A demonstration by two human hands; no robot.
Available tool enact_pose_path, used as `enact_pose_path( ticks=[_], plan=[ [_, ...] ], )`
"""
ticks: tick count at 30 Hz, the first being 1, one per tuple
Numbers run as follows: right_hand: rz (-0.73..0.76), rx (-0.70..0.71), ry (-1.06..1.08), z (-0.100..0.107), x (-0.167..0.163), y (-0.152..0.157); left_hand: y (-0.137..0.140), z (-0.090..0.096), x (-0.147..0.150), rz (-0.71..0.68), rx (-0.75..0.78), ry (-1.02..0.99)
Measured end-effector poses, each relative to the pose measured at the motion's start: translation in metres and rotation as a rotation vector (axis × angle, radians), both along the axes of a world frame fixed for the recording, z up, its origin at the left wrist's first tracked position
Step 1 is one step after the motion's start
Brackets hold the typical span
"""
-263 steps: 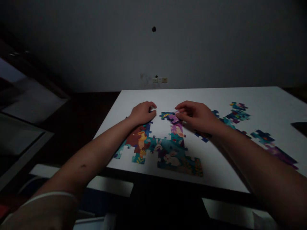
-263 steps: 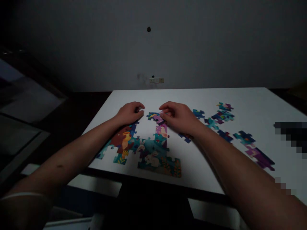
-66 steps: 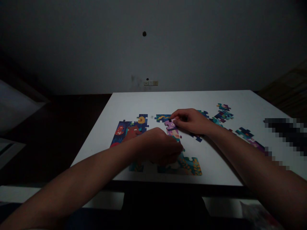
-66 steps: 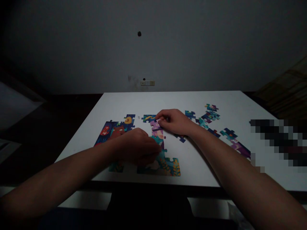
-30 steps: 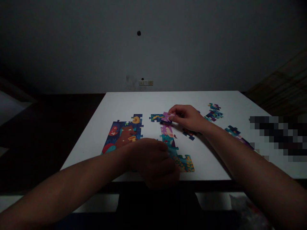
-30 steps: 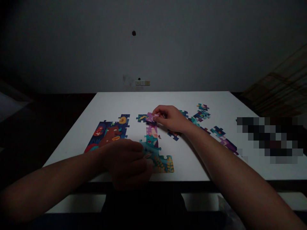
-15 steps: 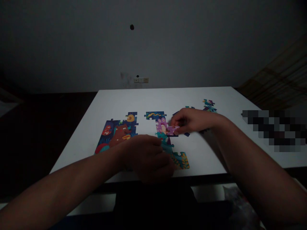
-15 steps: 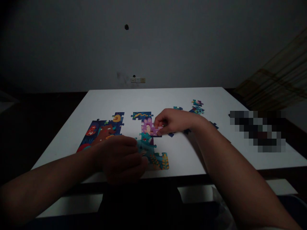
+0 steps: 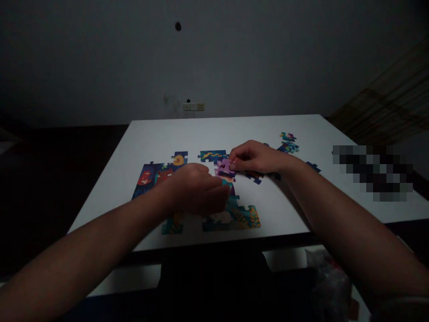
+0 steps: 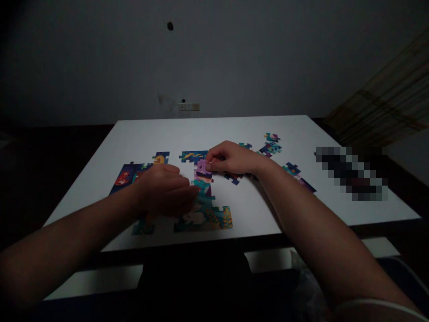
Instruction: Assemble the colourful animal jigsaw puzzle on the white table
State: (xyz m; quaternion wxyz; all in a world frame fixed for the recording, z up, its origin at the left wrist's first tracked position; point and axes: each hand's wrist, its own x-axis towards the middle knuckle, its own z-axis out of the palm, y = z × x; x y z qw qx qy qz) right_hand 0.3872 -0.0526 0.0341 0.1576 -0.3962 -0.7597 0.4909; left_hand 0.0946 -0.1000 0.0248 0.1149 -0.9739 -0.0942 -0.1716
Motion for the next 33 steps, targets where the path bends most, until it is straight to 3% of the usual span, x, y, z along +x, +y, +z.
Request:
enact_pose_path(
  ticks=[4,7,10,13,27,33],
  plan=[
    [-0.032,0.098,0.059,-0.004,-0.005,0.0,0.012,-0.007,-0.005,0.169,-0.082,-0.156],
    [-0.052,0.093,0.072,-0.007,-0.005,0.0,0.017,-0.009,-0.006,0.327,-0.2,-0.273],
    [-0.043,0.078,0.07,-0.011,-0.006,0.0,0.02,-0.008,-0.005,0.507,-0.328,-0.314],
    [-0.048,0.097,0.074,-0.012,-0.009,-0.001,0.023,-0.004,-0.003,0.589,-0.4,-0.298],
    [-0.022,0.0,0.176,-0.013,-0.021,-0.005,0.031,-0.01,0.003,0.482,-0.544,-0.246],
    [0.018,0.241,-0.02,0.01,-0.019,-0.009,0.036,-0.011,0.002,0.47,-0.624,-0.294]
  ],
)
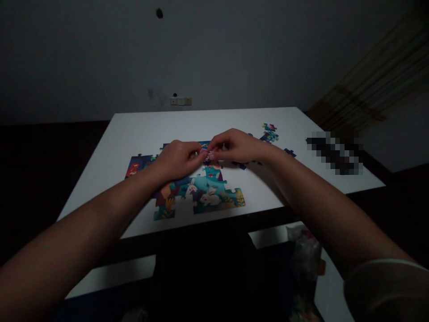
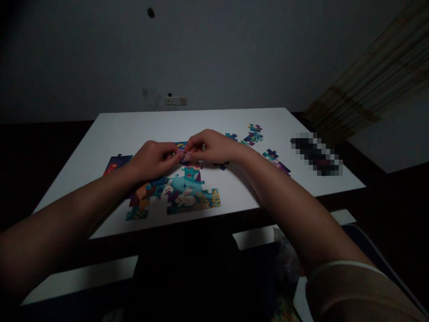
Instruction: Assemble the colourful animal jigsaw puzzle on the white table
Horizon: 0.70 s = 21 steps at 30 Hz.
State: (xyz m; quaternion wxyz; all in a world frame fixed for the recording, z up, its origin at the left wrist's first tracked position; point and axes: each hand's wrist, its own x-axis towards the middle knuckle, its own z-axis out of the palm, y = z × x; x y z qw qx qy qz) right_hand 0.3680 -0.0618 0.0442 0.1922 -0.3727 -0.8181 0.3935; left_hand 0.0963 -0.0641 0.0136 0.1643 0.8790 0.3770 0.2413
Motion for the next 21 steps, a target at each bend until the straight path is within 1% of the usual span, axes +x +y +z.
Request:
enact_pose_path(
  ticks=[2,4,6,8,10,13,16,19,21],
  plan=[
    [-0.007,0.116,-0.07,0.014,-0.001,-0.012,0.002,0.0,-0.002,0.001,0.0,-0.039],
    [-0.043,0.232,-0.124,0.026,-0.003,-0.031,0.004,0.0,-0.004,-0.001,0.001,-0.077],
    [-0.091,0.34,-0.158,0.033,-0.004,-0.056,0.005,0.0,-0.005,0.0,0.002,-0.102],
    [-0.133,0.419,-0.16,0.034,-0.004,-0.083,0.005,-0.001,-0.005,0.003,0.006,-0.122],
    [-0.175,0.465,-0.128,0.03,-0.002,-0.111,0.006,-0.002,-0.005,0.003,0.009,-0.135],
    [-0.27,0.498,-0.035,0.016,0.004,-0.151,0.009,-0.003,-0.005,0.012,0.017,-0.142],
    [-0.44,0.573,0.077,-0.001,0.013,-0.183,0.013,-0.005,-0.006,0.015,0.041,-0.142],
    [-0.591,0.621,0.092,-0.017,0.021,-0.21,0.015,-0.006,-0.007,0.004,0.059,-0.143],
    [-0.622,0.617,0.063,-0.027,0.025,-0.224,0.016,-0.007,-0.007,0.002,0.06,-0.139]
  ],
)
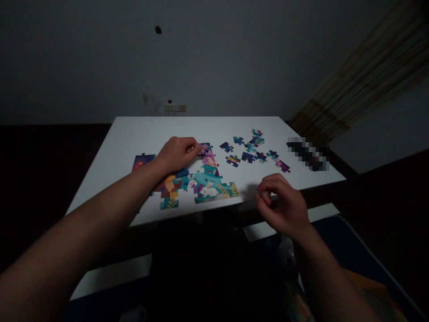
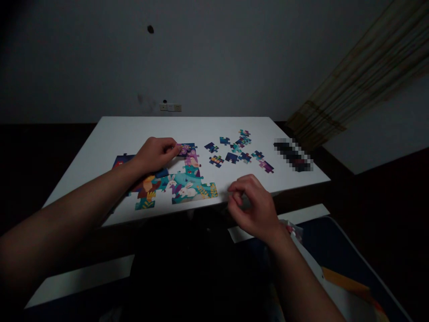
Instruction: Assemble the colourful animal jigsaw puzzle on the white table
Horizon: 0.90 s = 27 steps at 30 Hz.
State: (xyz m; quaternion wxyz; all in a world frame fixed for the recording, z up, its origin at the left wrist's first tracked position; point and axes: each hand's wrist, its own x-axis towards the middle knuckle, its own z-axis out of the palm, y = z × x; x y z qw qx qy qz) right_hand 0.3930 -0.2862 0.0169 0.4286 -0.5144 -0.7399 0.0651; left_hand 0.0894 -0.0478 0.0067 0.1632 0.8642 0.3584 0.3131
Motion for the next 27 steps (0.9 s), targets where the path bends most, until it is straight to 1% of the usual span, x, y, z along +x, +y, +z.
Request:
enact_pose_path(
  ticks=[3,6,10,14,20,24,27],
  plan=[
    [0.003,-0.02,-0.066,-0.016,0.003,-0.019,0.001,0.0,0.001,0.015,-0.028,0.023],
    [0.007,-0.016,-0.068,-0.03,0.003,-0.032,0.002,0.0,0.002,0.033,-0.073,0.055],
    [0.02,-0.034,-0.065,-0.038,-0.001,-0.04,0.002,0.001,0.003,0.039,-0.08,0.074],
    [0.052,-0.021,-0.077,-0.035,-0.011,-0.043,0.001,0.002,0.002,0.034,-0.082,0.071],
    [0.261,-0.016,-0.183,-0.032,-0.032,-0.035,0.0,0.003,0.003,0.029,-0.084,0.065],
    [0.324,0.021,-0.228,-0.023,-0.042,-0.018,-0.002,0.004,0.003,0.029,-0.101,0.067],
    [0.357,0.074,-0.274,-0.008,-0.041,0.01,-0.002,0.004,0.003,0.036,-0.117,0.07]
  ],
)
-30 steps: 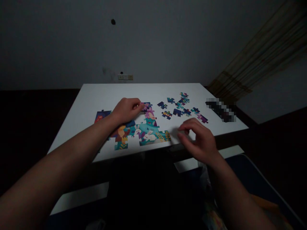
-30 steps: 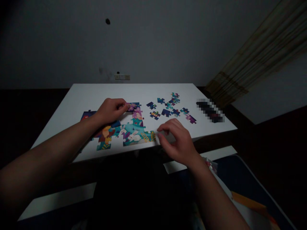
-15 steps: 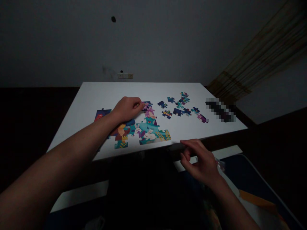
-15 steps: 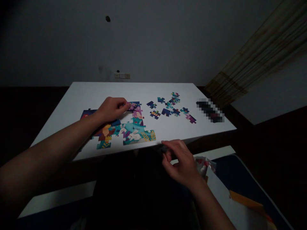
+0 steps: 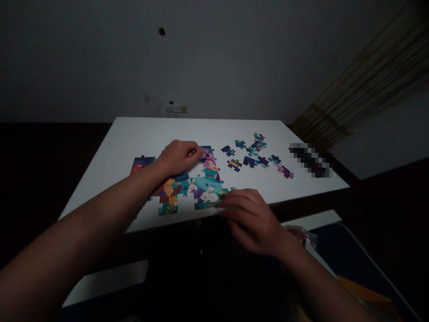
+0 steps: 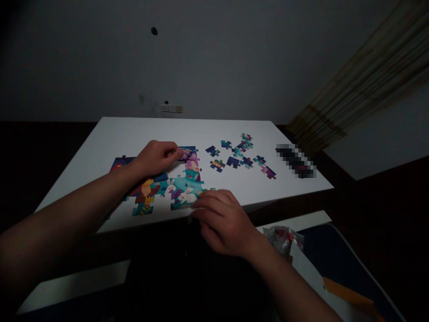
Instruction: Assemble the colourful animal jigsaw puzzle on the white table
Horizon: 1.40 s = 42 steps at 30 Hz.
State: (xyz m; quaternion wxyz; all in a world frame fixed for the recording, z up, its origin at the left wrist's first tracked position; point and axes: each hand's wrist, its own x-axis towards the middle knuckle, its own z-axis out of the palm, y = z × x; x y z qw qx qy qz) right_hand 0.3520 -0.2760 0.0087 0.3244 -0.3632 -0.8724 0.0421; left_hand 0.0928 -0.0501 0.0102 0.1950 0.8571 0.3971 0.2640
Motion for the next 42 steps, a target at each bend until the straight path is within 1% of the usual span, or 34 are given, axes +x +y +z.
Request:
enact_pose_path(
  ticks=[1,3,4,6,9,10,12,14,17,20,23,28,33,37,40,42],
  plan=[
    [0.002,0.026,-0.002,0.005,0.002,0.015,0.0,0.0,0.0,0.002,-0.001,-0.002],
    [-0.027,0.032,0.018,0.015,0.006,0.055,0.001,-0.001,-0.001,-0.001,-0.003,-0.016],
    [-0.053,0.02,0.043,0.019,0.007,0.079,0.002,-0.001,-0.001,-0.004,-0.008,-0.028],
    [-0.128,-0.047,0.127,0.023,0.008,0.132,0.003,-0.001,-0.003,-0.001,-0.024,-0.053],
    [-0.118,-0.129,0.176,0.019,0.002,0.203,0.005,-0.002,-0.006,0.019,-0.033,-0.072],
    [-0.114,-0.164,0.174,0.016,-0.002,0.219,0.006,-0.002,-0.007,0.028,-0.031,-0.077],
    [-0.135,-0.205,0.191,0.006,-0.009,0.238,0.009,-0.003,-0.01,0.05,-0.03,-0.092],
    [-0.124,-0.23,0.227,-0.002,-0.014,0.239,0.011,-0.003,-0.013,0.084,-0.037,-0.114],
    [-0.049,-0.272,0.258,-0.008,-0.012,0.228,0.013,-0.004,-0.016,0.111,-0.057,-0.142],
    [-0.031,-0.316,0.257,-0.006,-0.006,0.221,0.012,-0.003,-0.017,0.091,-0.082,-0.145],
    [-0.047,-0.343,0.242,-0.003,-0.002,0.224,0.008,-0.001,-0.016,0.085,-0.106,-0.104],
    [-0.091,-0.347,0.207,-0.002,0.0,0.229,0.006,0.002,-0.016,0.107,-0.123,-0.059],
    [-0.089,-0.322,0.163,-0.001,0.0,0.229,0.008,0.003,-0.017,0.141,-0.106,-0.061],
    [-0.138,-0.269,0.199,0.007,0.008,0.234,0.011,0.001,-0.016,0.135,-0.094,-0.05],
    [-0.166,-0.23,0.22,0.021,0.018,0.233,0.012,-0.001,-0.015,0.129,-0.078,-0.051],
    [-0.169,-0.228,0.166,0.033,0.024,0.228,0.013,-0.002,-0.015,0.126,-0.074,-0.06]
  ],
)
